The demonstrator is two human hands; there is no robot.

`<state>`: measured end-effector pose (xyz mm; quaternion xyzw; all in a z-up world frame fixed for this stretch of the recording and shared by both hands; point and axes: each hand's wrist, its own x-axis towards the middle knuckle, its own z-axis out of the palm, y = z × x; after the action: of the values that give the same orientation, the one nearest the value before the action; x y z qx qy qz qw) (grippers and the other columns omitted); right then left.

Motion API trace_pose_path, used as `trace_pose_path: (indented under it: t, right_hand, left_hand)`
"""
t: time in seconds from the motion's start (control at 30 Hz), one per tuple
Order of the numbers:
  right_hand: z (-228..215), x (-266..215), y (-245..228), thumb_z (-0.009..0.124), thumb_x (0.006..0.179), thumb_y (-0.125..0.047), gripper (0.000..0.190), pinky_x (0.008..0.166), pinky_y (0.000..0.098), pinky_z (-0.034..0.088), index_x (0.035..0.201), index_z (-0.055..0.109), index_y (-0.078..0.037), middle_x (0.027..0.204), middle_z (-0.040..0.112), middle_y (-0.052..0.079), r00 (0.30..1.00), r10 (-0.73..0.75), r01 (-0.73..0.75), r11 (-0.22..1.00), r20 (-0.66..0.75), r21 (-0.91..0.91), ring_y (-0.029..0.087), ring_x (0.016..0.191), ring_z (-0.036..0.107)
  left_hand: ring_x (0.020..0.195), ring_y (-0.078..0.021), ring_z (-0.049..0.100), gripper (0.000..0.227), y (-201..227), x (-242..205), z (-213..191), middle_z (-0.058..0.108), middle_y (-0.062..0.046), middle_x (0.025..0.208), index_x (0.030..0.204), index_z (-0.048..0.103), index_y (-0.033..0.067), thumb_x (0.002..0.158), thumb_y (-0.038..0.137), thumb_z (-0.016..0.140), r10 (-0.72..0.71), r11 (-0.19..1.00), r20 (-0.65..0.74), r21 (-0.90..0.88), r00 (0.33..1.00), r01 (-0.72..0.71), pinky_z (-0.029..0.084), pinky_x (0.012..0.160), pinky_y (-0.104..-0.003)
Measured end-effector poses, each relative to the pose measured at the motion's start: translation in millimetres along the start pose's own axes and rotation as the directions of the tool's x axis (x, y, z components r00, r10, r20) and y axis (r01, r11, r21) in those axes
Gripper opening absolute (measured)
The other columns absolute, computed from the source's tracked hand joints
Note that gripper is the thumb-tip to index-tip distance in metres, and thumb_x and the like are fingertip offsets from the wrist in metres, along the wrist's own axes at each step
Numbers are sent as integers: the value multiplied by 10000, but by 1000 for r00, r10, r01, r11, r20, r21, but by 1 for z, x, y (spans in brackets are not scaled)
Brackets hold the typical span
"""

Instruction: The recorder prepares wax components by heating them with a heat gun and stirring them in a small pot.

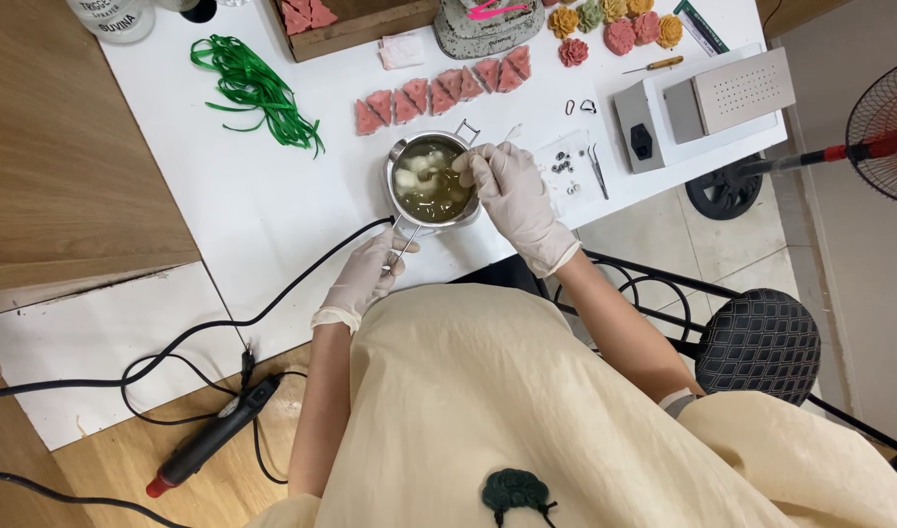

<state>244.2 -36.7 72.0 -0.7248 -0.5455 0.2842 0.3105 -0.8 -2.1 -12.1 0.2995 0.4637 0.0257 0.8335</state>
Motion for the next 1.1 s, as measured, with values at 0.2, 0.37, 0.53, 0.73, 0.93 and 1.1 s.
trace_pose_path:
  t: [0.2, 0.37, 0.53, 0.73, 0.93, 1.1]
  right_hand:
    - [-16, 8, 9, 588, 1037, -150, 129, 881, 436, 452, 1068, 706, -108, 889, 711, 5, 908, -416, 401, 837, 42, -373, 249, 838, 595]
    - [0, -2, 37, 592, 987, -133, 109, 879, 433, 446, 1042, 683, -112, 866, 682, 16, 905, -400, 420, 777, 148, -469, 248, 859, 602]
    - [22, -9, 33, 478, 1085, -204, 252, 745, 274, 551, 986, 671, -76, 762, 689, 15, 939, 340, -344, 917, 55, 204, 115, 739, 669]
    - [22, -8, 26, 451, 1113, -207, 279, 793, 268, 535, 1077, 691, -69, 864, 730, 28, 974, 221, -223, 873, 55, 435, 98, 821, 652]
    - [-7, 3, 11, 563, 1025, -142, 153, 794, 451, 453, 1073, 702, -103, 884, 731, 21, 927, -372, 359, 853, 41, -380, 275, 844, 620]
    - [7, -7, 32, 556, 1029, -150, 143, 824, 435, 458, 982, 690, -130, 828, 700, 26, 960, -273, 267, 838, 58, -475, 262, 832, 611]
  left_hand:
    - [458, -63, 239, 531, 1, -1, 1, 452, 18, 667, 1076, 685, 41, 1086, 446, 341, 6, 1000, 2, 7, 1000, -6, 218, 401, -234]
    - [450, -66, 235, 531, 2, -3, 2, 459, 13, 664, 1064, 679, 41, 1080, 463, 356, 18, 1000, 3, -1, 1000, -18, 201, 396, -236]
    - [445, -64, 238, 519, 5, -6, 4, 454, 18, 660, 1074, 678, 60, 1067, 467, 354, 9, 999, -13, 41, 1000, -9, 208, 400, -235]
    - [454, -62, 232, 527, 8, -8, 5, 449, 15, 665, 1082, 686, 42, 1079, 461, 365, -11, 1000, -27, 11, 1000, 11, 199, 404, -238]
    - [460, -57, 235, 529, 7, -8, 6, 449, 22, 670, 1090, 688, 48, 1072, 468, 368, -11, 1000, -33, 7, 999, 11, 191, 403, -233]
    - [461, -58, 238, 531, 6, -10, 5, 447, 23, 673, 1088, 690, 51, 1078, 472, 365, -1, 1000, -25, 12, 1000, 1, 213, 410, -232]
